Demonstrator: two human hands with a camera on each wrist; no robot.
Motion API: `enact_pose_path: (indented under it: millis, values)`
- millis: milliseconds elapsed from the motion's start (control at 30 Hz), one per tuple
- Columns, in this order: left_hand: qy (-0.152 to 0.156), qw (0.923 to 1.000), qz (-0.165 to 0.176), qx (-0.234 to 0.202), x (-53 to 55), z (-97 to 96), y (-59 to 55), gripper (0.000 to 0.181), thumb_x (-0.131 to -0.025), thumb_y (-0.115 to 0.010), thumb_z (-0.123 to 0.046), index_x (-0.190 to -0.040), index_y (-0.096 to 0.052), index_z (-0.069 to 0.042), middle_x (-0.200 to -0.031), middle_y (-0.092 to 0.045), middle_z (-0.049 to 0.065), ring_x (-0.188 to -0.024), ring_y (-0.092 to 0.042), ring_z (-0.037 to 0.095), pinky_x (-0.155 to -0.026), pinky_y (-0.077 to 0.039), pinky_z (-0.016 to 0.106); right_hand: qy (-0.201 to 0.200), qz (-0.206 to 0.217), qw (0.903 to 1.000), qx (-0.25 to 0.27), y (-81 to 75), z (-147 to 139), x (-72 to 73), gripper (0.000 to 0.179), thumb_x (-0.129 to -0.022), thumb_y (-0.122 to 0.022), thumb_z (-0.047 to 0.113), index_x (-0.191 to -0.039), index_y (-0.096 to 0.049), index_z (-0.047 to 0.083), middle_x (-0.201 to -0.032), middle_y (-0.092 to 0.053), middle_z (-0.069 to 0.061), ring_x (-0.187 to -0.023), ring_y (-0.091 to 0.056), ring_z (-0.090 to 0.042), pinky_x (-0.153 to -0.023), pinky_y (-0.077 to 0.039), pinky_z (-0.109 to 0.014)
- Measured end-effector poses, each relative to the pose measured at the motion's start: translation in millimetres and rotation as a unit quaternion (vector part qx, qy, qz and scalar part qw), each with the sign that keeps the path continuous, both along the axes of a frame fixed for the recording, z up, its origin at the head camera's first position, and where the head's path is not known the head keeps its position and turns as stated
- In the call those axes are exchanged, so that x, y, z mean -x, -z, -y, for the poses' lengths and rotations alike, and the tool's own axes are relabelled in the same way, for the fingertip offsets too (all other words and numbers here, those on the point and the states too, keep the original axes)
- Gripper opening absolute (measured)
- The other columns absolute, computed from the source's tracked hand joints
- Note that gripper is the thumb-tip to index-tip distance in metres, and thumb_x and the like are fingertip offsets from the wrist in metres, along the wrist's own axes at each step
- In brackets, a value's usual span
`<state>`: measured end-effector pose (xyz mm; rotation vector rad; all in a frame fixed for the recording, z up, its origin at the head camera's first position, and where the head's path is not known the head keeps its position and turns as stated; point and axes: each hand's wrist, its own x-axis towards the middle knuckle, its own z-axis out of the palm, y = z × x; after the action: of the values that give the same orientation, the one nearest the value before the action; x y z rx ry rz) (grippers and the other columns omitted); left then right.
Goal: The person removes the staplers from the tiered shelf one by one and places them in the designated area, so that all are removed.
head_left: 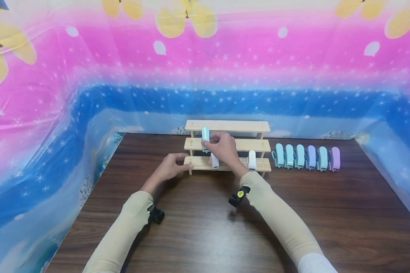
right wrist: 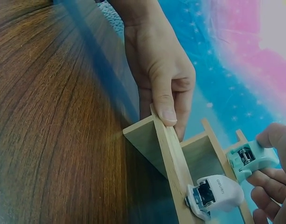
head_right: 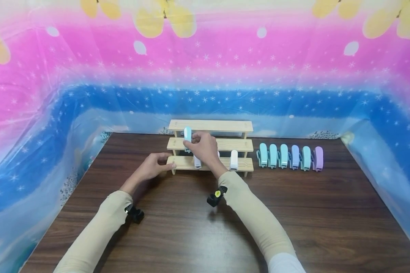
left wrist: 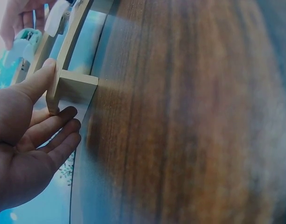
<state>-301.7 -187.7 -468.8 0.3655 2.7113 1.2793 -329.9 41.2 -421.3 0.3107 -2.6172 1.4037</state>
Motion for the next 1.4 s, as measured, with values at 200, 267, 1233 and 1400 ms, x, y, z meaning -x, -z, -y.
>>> enact_pose_path:
  millis: [200, 267, 1233, 1400]
  values:
    - [-0.002, 1.0000, 0.001, -0.002, 0.2, -0.3, -0.1, 0.060, -0.096, -0.074, -0.034, -0.142, -0.058, 0.000, -0.142, -0.060, 0.021, -0.134, -0.054, 0.036, -0.109, -0.044, 0.054, -0.002, 0.002, 1.0000, -0.001, -0.6, -1.8, -1.6, 0.039, -0.087, -0.081, 0.040, -0.110, -0.075, 0.009, -0.101, -0.076, -0.005, -0.091, -0.070, -0.019, -0.080, -0.058, -0.035]
    - [-0.001, 1.0000, 0.001, -0.003, 0.3, -0.2, -0.3, 0.059, -0.096, -0.074, -0.034, -0.142, -0.058, 0.000, -0.141, -0.060, 0.021, -0.133, -0.055, 0.036, -0.108, -0.045, 0.054, -0.004, 0.001, 1.0000, 0.001, -2.2, -2.5, -2.8, 0.039, -0.087, -0.081, 0.041, -0.110, -0.075, 0.010, -0.101, -0.076, -0.004, -0.091, -0.070, -0.018, -0.080, -0.058, -0.035]
    - [0.003, 1.0000, 0.002, 0.001, -0.5, 0.5, 0.5, 0.062, -0.096, -0.074, -0.034, -0.144, -0.056, 0.000, -0.141, -0.060, 0.021, -0.134, -0.054, 0.035, -0.107, -0.045, 0.053, -0.005, -0.029, 0.9993, 0.022, -25.5, -35.5, -27.4, 0.038, -0.087, -0.080, 0.041, -0.113, -0.076, 0.013, -0.097, -0.076, -0.001, -0.092, -0.068, -0.018, -0.076, -0.057, -0.038]
    - [0.000, 1.0000, 0.002, 0.002, 0.7, 0.7, 1.1, 0.063, -0.095, -0.075, -0.035, -0.144, -0.056, 0.000, -0.142, -0.060, 0.022, -0.134, -0.054, 0.036, -0.108, -0.045, 0.053, 0.002, -0.035, 0.9992, 0.020, -26.0, -46.3, -26.9, 0.038, -0.088, -0.080, 0.041, -0.113, -0.076, 0.013, -0.097, -0.077, -0.003, -0.093, -0.069, -0.019, -0.075, -0.057, -0.039]
